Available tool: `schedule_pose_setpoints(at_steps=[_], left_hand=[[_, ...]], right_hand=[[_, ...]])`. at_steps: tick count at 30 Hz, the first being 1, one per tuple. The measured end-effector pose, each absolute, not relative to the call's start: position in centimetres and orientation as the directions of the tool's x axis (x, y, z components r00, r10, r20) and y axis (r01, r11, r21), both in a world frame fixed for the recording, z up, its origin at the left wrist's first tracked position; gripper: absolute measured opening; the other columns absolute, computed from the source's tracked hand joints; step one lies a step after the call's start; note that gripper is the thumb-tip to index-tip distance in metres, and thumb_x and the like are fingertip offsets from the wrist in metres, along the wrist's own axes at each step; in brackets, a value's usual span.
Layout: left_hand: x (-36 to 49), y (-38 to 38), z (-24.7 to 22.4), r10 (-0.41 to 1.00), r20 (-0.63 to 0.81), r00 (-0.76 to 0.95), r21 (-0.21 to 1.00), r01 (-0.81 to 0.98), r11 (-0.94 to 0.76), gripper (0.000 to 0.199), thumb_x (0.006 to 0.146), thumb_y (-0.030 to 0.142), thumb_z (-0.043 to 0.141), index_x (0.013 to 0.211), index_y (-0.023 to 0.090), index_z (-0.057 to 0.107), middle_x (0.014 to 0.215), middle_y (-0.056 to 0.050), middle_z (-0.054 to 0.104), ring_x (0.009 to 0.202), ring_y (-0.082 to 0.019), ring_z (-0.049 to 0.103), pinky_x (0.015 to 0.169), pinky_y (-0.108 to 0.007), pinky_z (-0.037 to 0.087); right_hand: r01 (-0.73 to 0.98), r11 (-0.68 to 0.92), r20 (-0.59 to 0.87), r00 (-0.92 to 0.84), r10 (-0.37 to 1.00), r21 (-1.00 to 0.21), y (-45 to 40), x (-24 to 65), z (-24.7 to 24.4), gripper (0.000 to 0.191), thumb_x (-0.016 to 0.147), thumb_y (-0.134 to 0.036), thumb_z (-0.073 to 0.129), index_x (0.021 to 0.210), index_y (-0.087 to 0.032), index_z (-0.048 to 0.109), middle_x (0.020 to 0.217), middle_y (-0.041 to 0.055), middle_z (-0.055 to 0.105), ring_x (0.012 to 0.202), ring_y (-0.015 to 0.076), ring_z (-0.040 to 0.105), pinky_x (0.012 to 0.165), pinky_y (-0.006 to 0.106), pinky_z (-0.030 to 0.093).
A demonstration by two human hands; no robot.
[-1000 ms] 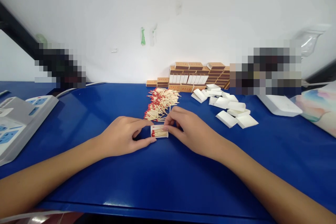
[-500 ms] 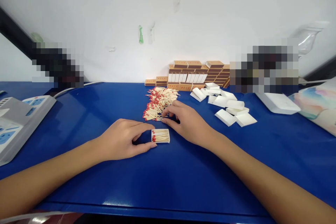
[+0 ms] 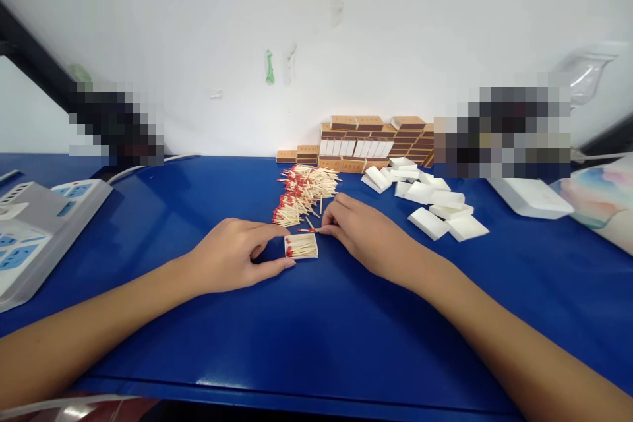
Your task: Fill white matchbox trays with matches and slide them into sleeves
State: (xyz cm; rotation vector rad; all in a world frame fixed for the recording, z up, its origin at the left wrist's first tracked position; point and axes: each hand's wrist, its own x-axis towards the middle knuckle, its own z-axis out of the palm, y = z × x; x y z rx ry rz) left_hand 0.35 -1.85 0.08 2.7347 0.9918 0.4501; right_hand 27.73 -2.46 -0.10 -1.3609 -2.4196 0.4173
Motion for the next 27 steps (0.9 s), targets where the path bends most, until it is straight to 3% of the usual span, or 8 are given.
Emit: schedule_pose_setpoints(at_steps=[7,20,27], left_hand=[[0.4,-1.8,-0.1,0.646,0.225,0.729,0.290,0.583,-0.759,0.040,0.095,0.052,0.065,0.116,0.019,0.073,0.069,0.002,0.067,0.058,-0.013,0.060,0.056,-0.025,0.038],[0.4,-2.0,-0.3,0.614,0.277,0.740,0.295,0.542,-0.787,0.037,0.095,0.051,0.065,0.113,0.020,0.073,0.068,0.003,0.066,0.057,-0.013,0.060,0.055,-0.024,0.040],[0.4,-2.5,-0.3,0.512,0.446,0.734,0.301,0.416,-0.858,0.035,0.094,0.048,0.068,0.113,0.019,0.073,0.063,0.005,0.063,0.051,-0.009,0.056,0.053,-0.023,0.039]], right_hand=[[0.769,0.489,0.160,-0.467,0.869,-0.412,-3.4,28.7,1.8,0.020,0.107,-0.037,0.046,0.098,-0.024,0.058,0.101,0.0049,0.060,0.088,0.0199,0.060,0.075,0.033,0.047],[0.701,0.517,0.129,-0.528,0.839,-0.491,-5.1,25.2,0.7,0.011,0.105,-0.026,0.051,0.099,-0.021,0.059,0.100,0.0043,0.060,0.086,0.0182,0.060,0.075,0.033,0.047],[0.732,0.524,0.286,-0.439,0.852,-0.435,-3.8,26.8,0.9,0.013,0.104,-0.030,0.055,0.096,-0.022,0.062,0.094,0.0035,0.061,0.082,0.0174,0.058,0.072,0.032,0.046]])
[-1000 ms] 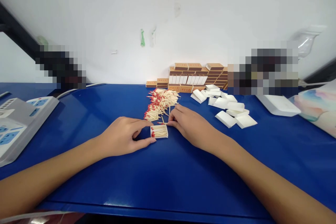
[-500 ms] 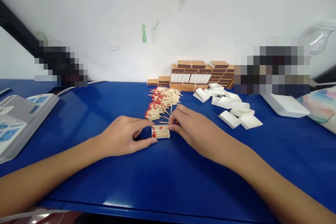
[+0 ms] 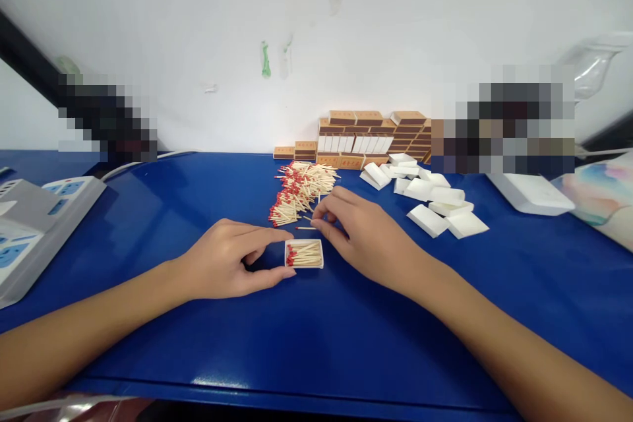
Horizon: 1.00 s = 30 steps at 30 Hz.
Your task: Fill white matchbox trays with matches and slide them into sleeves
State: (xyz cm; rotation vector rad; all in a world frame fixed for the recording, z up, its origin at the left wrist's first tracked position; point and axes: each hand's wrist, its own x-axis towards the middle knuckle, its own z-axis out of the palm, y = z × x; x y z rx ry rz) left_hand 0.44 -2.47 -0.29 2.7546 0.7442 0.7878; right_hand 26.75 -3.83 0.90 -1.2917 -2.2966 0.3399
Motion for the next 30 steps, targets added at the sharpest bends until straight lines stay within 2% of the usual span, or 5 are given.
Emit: schedule_pose_setpoints(at_steps=[6,13,19,25,30], left_hand=[[0.4,-2.1,-0.5,0.539,0.335,0.773,0.292,0.458,-0.839,0.036,0.094,0.048,0.069,0.115,0.019,0.073,0.067,0.004,0.067,0.055,-0.011,0.060,0.054,-0.023,0.041],[0.5,-2.1,-0.5,0.563,0.334,0.756,0.291,0.485,-0.825,0.036,0.094,0.050,0.067,0.114,0.020,0.073,0.064,0.005,0.064,0.053,-0.011,0.057,0.054,-0.024,0.040],[0.5,-1.9,-0.3,0.639,0.343,0.689,0.281,0.573,-0.769,0.037,0.095,0.052,0.064,0.114,0.021,0.073,0.060,0.006,0.059,0.051,-0.011,0.054,0.054,-0.025,0.037],[0.5,-1.8,-0.5,0.643,0.324,0.694,0.294,0.572,-0.765,0.038,0.095,0.052,0.065,0.115,0.020,0.073,0.059,0.005,0.058,0.051,-0.011,0.054,0.055,-0.025,0.037],[0.5,-1.9,-0.3,0.627,0.307,0.716,0.310,0.547,-0.778,0.037,0.094,0.050,0.066,0.115,0.020,0.073,0.062,0.004,0.061,0.053,-0.011,0.055,0.056,-0.024,0.038]], right_hand=[[0.752,0.501,0.258,-0.430,0.866,-0.429,-3.0,26.8,0.0,0.008,0.099,-0.029,0.062,0.098,-0.022,0.065,0.093,0.0034,0.060,0.079,0.0168,0.058,0.069,0.031,0.046],[0.734,0.524,0.195,-0.491,0.849,-0.433,-2.9,25.8,0.0,0.012,0.101,-0.024,0.055,0.092,-0.020,0.062,0.096,0.0055,0.061,0.081,0.0186,0.060,0.071,0.032,0.048],[0.730,0.530,0.284,-0.448,0.848,-0.432,-3.5,26.1,1.0,0.014,0.105,-0.027,0.050,0.094,-0.021,0.058,0.099,0.0068,0.060,0.084,0.0194,0.059,0.074,0.033,0.048],[0.691,0.559,0.241,-0.509,0.827,-0.458,-4.3,25.3,1.0,0.013,0.104,-0.025,0.052,0.095,-0.021,0.061,0.097,0.0060,0.061,0.087,0.0196,0.060,0.074,0.033,0.048],[0.716,0.533,0.320,-0.427,0.846,-0.452,-3.2,26.3,0.8,0.016,0.104,-0.027,0.052,0.095,-0.021,0.064,0.095,0.0050,0.062,0.084,0.0186,0.060,0.076,0.033,0.047]])
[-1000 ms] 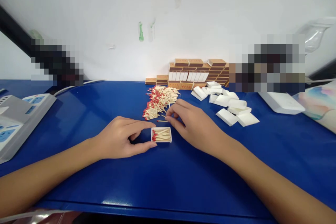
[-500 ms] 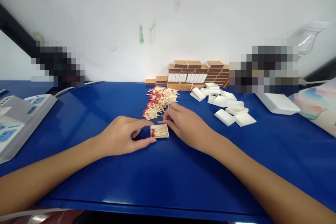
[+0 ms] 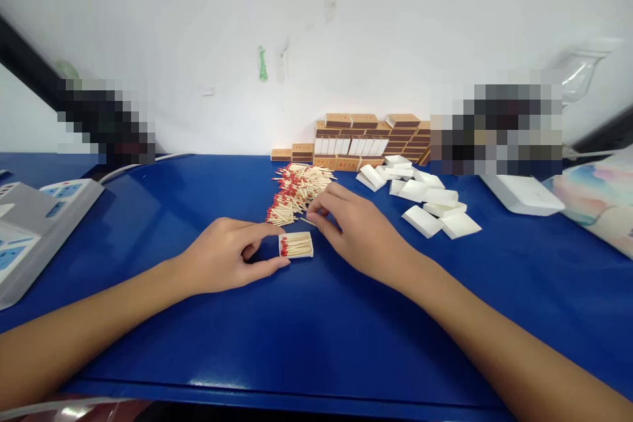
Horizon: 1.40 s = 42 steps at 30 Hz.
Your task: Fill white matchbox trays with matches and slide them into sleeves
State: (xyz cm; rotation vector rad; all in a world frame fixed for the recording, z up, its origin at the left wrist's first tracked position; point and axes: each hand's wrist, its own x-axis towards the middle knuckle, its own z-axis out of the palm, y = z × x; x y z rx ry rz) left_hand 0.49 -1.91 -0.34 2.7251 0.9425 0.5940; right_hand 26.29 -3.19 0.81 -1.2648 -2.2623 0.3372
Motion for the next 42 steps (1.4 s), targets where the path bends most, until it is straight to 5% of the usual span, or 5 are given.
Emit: schedule_pose_setpoints(at_steps=[7,17,27,34,42], left_hand=[[0.5,-1.9,-0.1,0.583,0.255,0.771,0.301,0.510,-0.806,0.036,0.095,0.049,0.066,0.114,0.020,0.073,0.064,0.005,0.063,0.053,-0.011,0.056,0.055,-0.023,0.038],[0.5,-1.9,-0.1,0.589,0.247,0.770,0.294,0.520,-0.802,0.037,0.096,0.052,0.064,0.115,0.021,0.073,0.064,0.005,0.062,0.054,-0.011,0.057,0.055,-0.024,0.039],[0.6,-2.0,-0.1,0.619,0.233,0.750,0.314,0.545,-0.778,0.036,0.095,0.052,0.065,0.112,0.020,0.073,0.067,0.003,0.065,0.056,-0.012,0.059,0.055,-0.025,0.038],[0.5,-2.2,-0.3,0.594,0.263,0.760,0.320,0.512,-0.797,0.036,0.095,0.051,0.065,0.113,0.021,0.073,0.067,0.003,0.066,0.055,-0.012,0.059,0.056,-0.024,0.039],[0.6,-2.2,-0.3,0.601,0.244,0.761,0.316,0.524,-0.791,0.037,0.094,0.051,0.066,0.115,0.022,0.073,0.068,0.002,0.067,0.056,-0.013,0.060,0.056,-0.025,0.039]], right_hand=[[0.607,0.643,0.237,-0.615,0.752,-0.468,-1.7,27.7,0.3,0.031,0.106,-0.017,0.038,0.116,-0.025,0.066,0.116,0.0088,0.060,0.104,0.0210,0.060,0.089,0.037,0.050],[0.763,0.497,0.103,-0.503,0.858,-0.413,-2.1,28.2,0.9,0.020,0.104,-0.033,0.053,0.092,-0.022,0.064,0.102,0.0069,0.061,0.089,0.0209,0.060,0.078,0.036,0.050],[0.714,0.521,0.185,-0.497,0.848,-0.467,-4.8,25.0,1.4,0.012,0.102,-0.026,0.056,0.092,-0.022,0.062,0.096,0.0053,0.063,0.088,0.0200,0.060,0.075,0.033,0.047],[0.847,0.301,0.377,-0.130,0.917,-0.439,-1.6,26.3,-0.9,0.022,0.091,-0.042,0.070,0.094,-0.021,0.065,0.085,0.0040,0.063,0.071,0.0190,0.057,0.063,0.033,0.043],[0.830,0.299,0.322,-0.155,0.934,-0.470,-0.7,25.6,-1.6,0.023,0.090,-0.044,0.069,0.088,-0.021,0.066,0.085,0.0047,0.065,0.073,0.0199,0.058,0.063,0.033,0.043]])
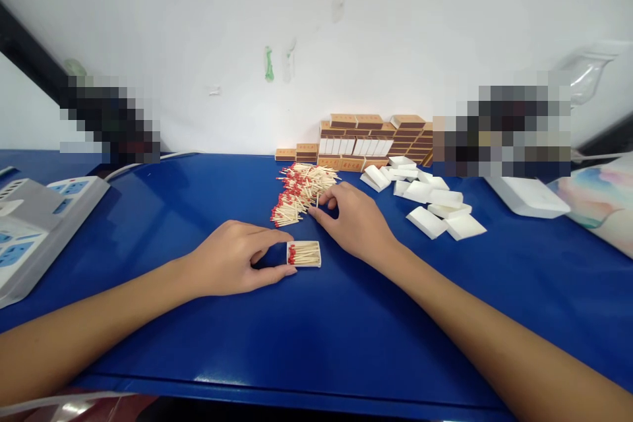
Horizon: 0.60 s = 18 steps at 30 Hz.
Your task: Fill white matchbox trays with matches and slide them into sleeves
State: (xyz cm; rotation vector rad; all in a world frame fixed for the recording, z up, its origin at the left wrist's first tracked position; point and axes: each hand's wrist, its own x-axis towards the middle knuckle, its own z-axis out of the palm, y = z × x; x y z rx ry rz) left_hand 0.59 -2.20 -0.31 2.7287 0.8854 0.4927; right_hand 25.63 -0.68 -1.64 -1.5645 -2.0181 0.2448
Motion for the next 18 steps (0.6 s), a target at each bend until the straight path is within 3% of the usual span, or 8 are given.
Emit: schedule_pose_setpoints(at_steps=[12,18], left_hand=[[0.5,-2.1,0.0,0.610,0.237,0.756,0.320,0.533,-0.784,0.037,0.094,0.051,0.066,0.114,0.021,0.074,0.066,0.003,0.065,0.055,-0.012,0.058,0.056,-0.025,0.038],[0.3,-1.8,0.1,0.633,0.238,0.737,0.289,0.568,-0.771,0.038,0.095,0.052,0.065,0.114,0.019,0.074,0.069,0.002,0.067,0.058,-0.013,0.060,0.057,-0.025,0.037]], right_hand=[[0.844,0.299,0.219,-0.222,0.950,-0.444,-1.3,25.7,-0.9,0.018,0.094,-0.032,0.060,0.080,-0.021,0.064,0.081,0.0032,0.064,0.070,0.0176,0.057,0.063,0.032,0.041],[0.803,0.412,0.099,-0.411,0.906,-0.432,-1.9,28.7,0.3,0.018,0.097,-0.037,0.058,0.086,-0.023,0.063,0.081,0.0019,0.063,0.067,0.0156,0.055,0.061,0.030,0.040]])
